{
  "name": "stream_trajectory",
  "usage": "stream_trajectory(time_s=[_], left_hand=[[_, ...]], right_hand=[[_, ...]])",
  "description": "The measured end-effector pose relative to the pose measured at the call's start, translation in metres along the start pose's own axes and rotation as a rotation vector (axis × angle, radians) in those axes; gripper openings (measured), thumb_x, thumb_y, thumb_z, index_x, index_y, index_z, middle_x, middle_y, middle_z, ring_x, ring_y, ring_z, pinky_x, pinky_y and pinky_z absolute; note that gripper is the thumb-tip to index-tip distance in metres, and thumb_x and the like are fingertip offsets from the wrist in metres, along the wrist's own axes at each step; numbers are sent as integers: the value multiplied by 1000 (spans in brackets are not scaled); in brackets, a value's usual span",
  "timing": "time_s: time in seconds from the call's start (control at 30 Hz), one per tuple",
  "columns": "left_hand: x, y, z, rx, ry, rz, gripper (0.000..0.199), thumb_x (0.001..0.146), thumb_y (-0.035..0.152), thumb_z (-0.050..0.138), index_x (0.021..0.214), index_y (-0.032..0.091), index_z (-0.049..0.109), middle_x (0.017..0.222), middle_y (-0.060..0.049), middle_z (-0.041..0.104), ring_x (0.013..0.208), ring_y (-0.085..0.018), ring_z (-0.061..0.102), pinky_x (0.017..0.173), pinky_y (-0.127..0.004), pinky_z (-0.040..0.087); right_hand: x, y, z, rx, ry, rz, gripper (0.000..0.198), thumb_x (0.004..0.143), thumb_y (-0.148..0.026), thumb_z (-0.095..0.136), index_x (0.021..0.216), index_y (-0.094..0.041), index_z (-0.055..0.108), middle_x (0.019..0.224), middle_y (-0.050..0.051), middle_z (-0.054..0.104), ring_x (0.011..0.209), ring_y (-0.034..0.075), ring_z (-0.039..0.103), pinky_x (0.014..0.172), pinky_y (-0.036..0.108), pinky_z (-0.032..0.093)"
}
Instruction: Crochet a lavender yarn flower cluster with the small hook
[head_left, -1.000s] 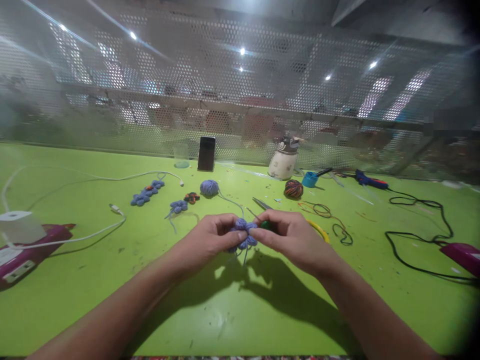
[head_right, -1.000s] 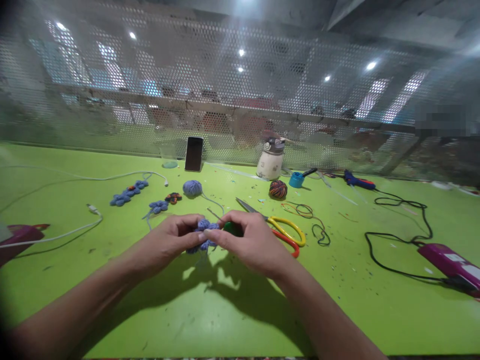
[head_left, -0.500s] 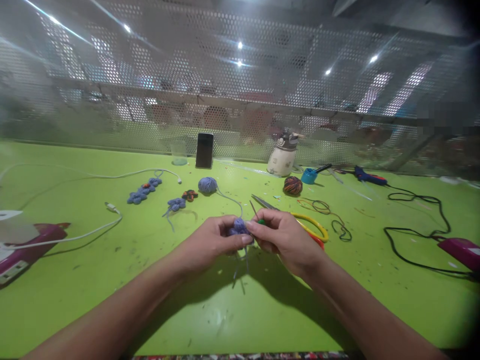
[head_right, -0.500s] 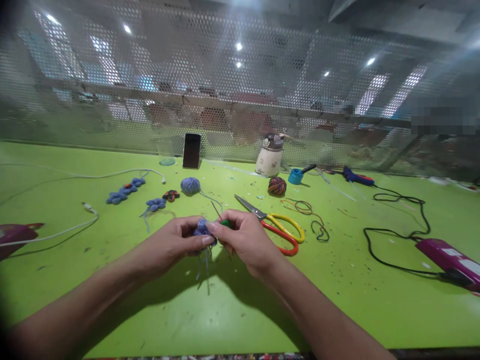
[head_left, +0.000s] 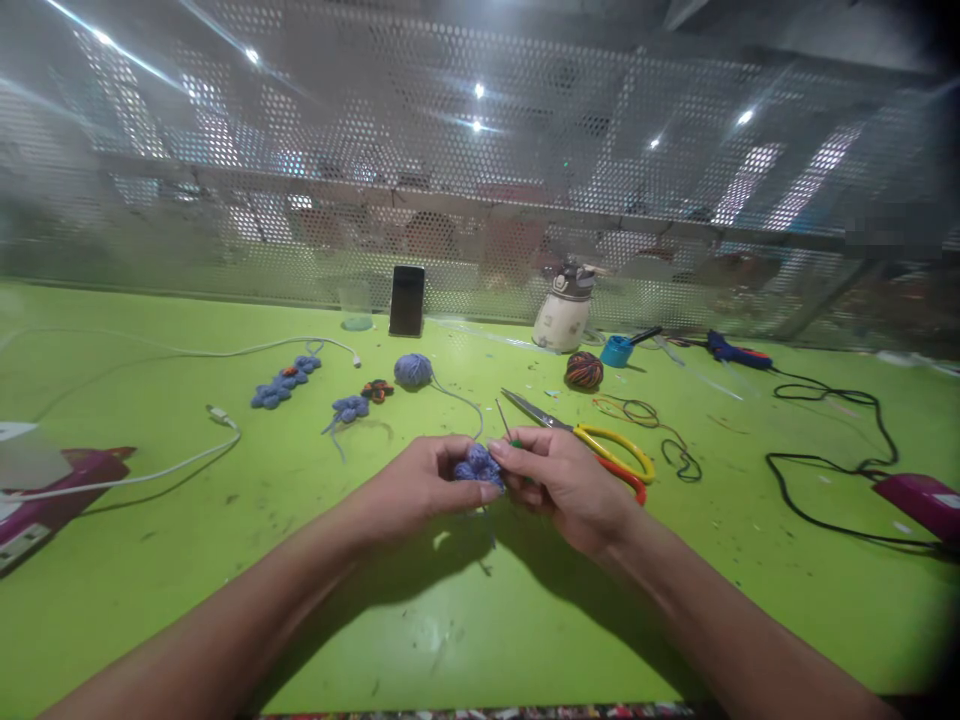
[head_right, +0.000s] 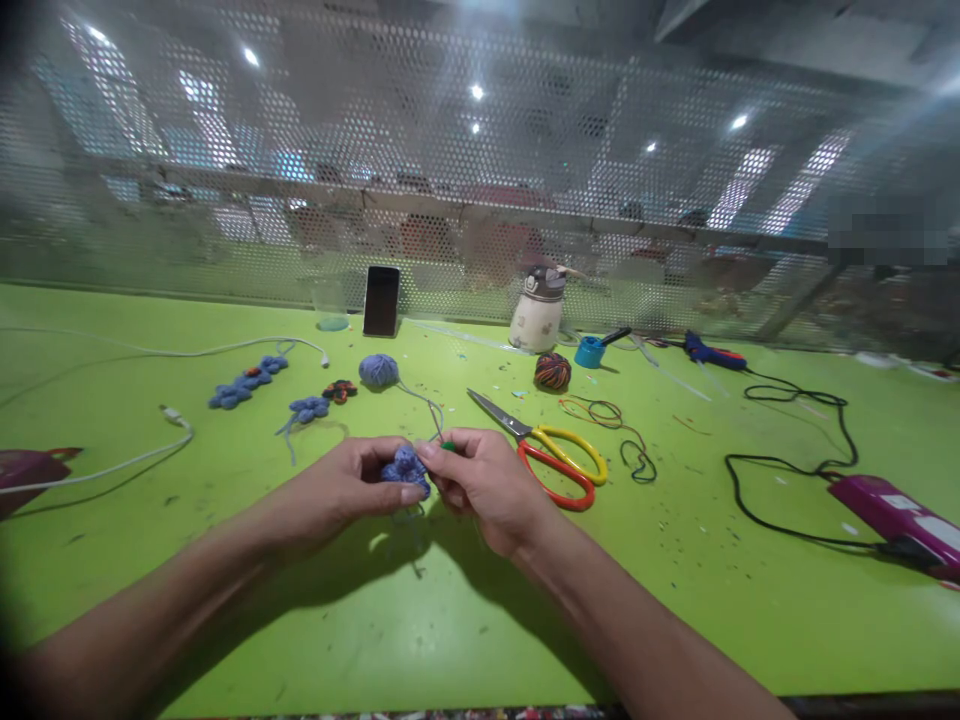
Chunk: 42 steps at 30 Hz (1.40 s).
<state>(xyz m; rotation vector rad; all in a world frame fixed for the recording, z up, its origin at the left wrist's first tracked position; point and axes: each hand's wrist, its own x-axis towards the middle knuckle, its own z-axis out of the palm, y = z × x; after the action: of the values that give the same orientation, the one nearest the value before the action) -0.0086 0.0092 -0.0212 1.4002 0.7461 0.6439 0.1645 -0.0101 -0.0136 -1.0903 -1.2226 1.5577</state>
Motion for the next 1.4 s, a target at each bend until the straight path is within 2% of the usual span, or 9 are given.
stream_trajectory(time_s=[0.3,0.7,0.77,0.83,0.93,1.0,1.1,1.27,1.4], left_hand=[[0,-2,-3,-29,-82,52,23,80,31,69,97,15,68,87,-4,65,83,-17,54,77,-30,37],[0,-2,-3,-155,-22,7,18,82,28,67,96,17,72,88,-3,67,80,-14,54,74,-27,37],[-1,-1,-3,-152,9,-6,16,82,28,68,92,16,71,84,-2,64,75,-12,51,70,-26,35],[-2,-1,-3,-149,41,-13,14,80,28,69,86,16,70,81,-2,62,72,-12,49,68,-26,34],[-2,1,-4,-157,63,-12,14,79,29,69,84,16,68,81,-2,61,75,-13,50,71,-26,35],[-3,2,-5,-159,68,-12,14,78,29,69,84,16,68,81,-2,61,76,-14,50,71,-27,35],[-3,4,-5,-156,80,-12,14,78,29,68,82,15,68,78,-2,60,70,-12,48,66,-26,34],[-4,6,-4,-179,82,-20,13,76,27,68,79,15,68,74,0,58,65,-11,45,61,-25,33],[-5,7,-3,-194,84,-27,12,76,26,68,81,15,69,76,-1,61,66,-11,46,60,-25,33]], right_hand=[[0,0,-2,-98,25,-28,37,73,-46,75,66,-16,54,51,-7,45,43,4,33,43,22,19],[-3,-6,-1,-176,-6,-44,41,77,-52,69,66,-17,51,54,-6,46,46,6,36,45,22,25],[-4,-11,-5,-266,-10,-92,43,85,-56,58,67,-17,52,57,-4,48,48,7,38,47,23,28],[-4,-17,-14,-453,9,-153,43,92,-53,47,71,-17,56,60,-2,50,49,9,39,49,25,31],[-5,-25,-28,-872,33,-227,36,93,-41,49,70,-16,61,58,-2,48,52,10,39,51,26,30],[-6,-28,-34,-1008,-25,-234,35,92,-38,51,66,-16,61,57,-1,48,54,11,40,52,27,30],[-7,-28,-35,-1043,-106,-259,37,93,-39,50,66,-16,61,57,-1,50,55,11,42,52,27,31],[-8,-26,-31,-1003,-164,-364,39,93,-39,51,62,-16,59,56,-2,50,55,11,42,53,26,33],[-9,-26,-31,-991,-186,-383,39,93,-39,53,63,-17,60,56,-2,51,55,11,43,53,26,34]])
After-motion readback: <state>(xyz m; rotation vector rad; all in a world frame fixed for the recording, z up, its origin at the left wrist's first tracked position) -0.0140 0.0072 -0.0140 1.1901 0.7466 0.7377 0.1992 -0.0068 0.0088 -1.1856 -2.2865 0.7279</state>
